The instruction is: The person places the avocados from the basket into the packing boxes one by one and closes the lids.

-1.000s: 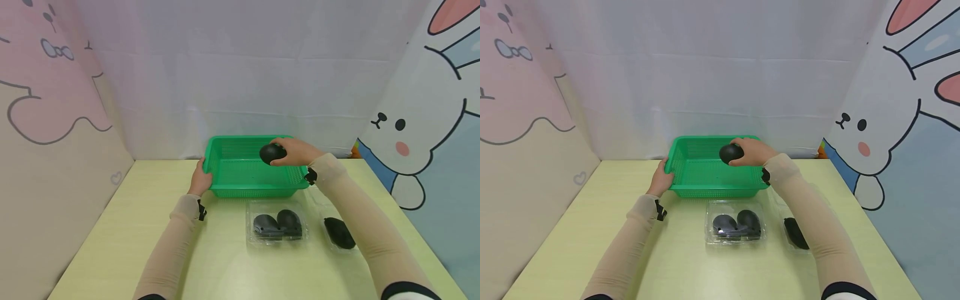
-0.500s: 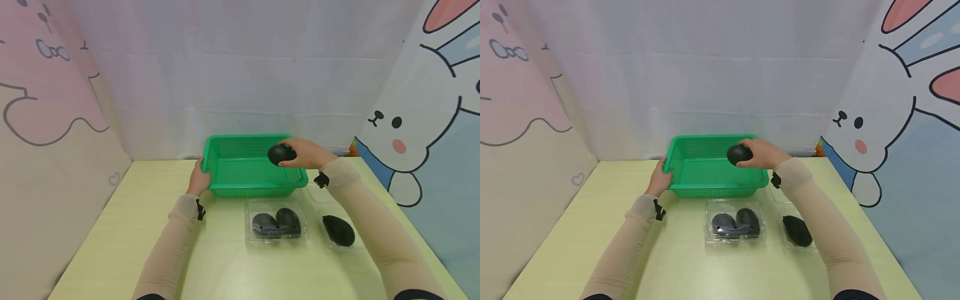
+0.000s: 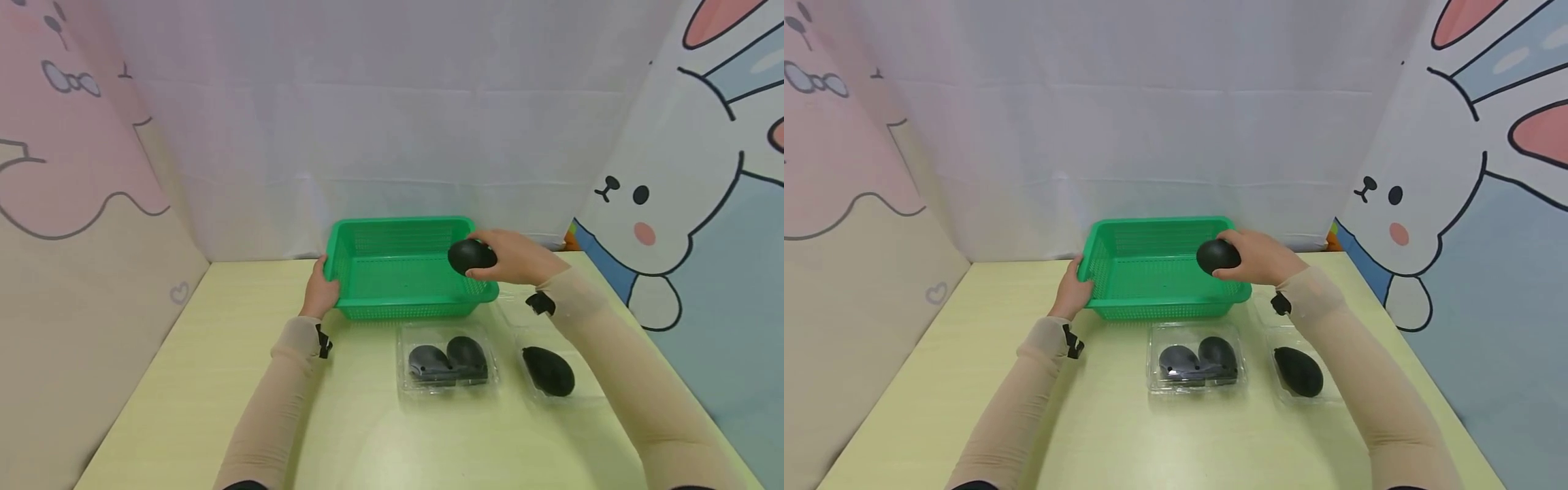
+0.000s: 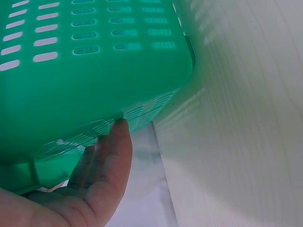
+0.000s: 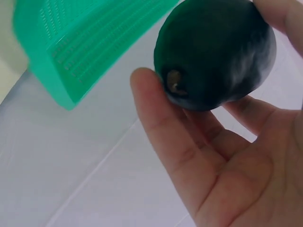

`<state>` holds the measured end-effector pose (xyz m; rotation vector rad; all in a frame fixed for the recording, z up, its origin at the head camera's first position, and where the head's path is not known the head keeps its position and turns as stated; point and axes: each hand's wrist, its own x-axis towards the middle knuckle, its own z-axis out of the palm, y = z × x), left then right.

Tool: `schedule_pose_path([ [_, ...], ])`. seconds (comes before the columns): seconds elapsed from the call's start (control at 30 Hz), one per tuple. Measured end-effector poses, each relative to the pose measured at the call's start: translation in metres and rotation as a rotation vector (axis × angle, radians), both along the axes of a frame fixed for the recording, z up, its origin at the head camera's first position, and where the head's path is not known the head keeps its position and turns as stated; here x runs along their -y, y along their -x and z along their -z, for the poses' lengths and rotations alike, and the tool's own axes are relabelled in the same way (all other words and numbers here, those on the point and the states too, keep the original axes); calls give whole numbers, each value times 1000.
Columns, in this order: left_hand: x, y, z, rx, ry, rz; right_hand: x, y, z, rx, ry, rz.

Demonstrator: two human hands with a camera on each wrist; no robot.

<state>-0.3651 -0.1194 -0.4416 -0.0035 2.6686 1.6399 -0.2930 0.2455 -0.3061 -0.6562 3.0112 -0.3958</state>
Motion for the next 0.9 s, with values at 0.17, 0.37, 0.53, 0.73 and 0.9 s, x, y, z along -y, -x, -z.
schedule_pose_path([
  [0.17,1,2,0,5,-19,-3,-5,-10,3,-45,-17,-6],
  [0.37,0,1,1,8,-18,8,-17,-25,11,-57,-1,4],
  [0.53,1,0,2,4,-13,3,-31,-37,19,-46,9,43],
  [0.73,0,2,2,6,-22,12,-42,-47,22,-25,12,98],
  [0.9,0,1,1,10,-27,9,-51,-54,25,-13,21,115],
])
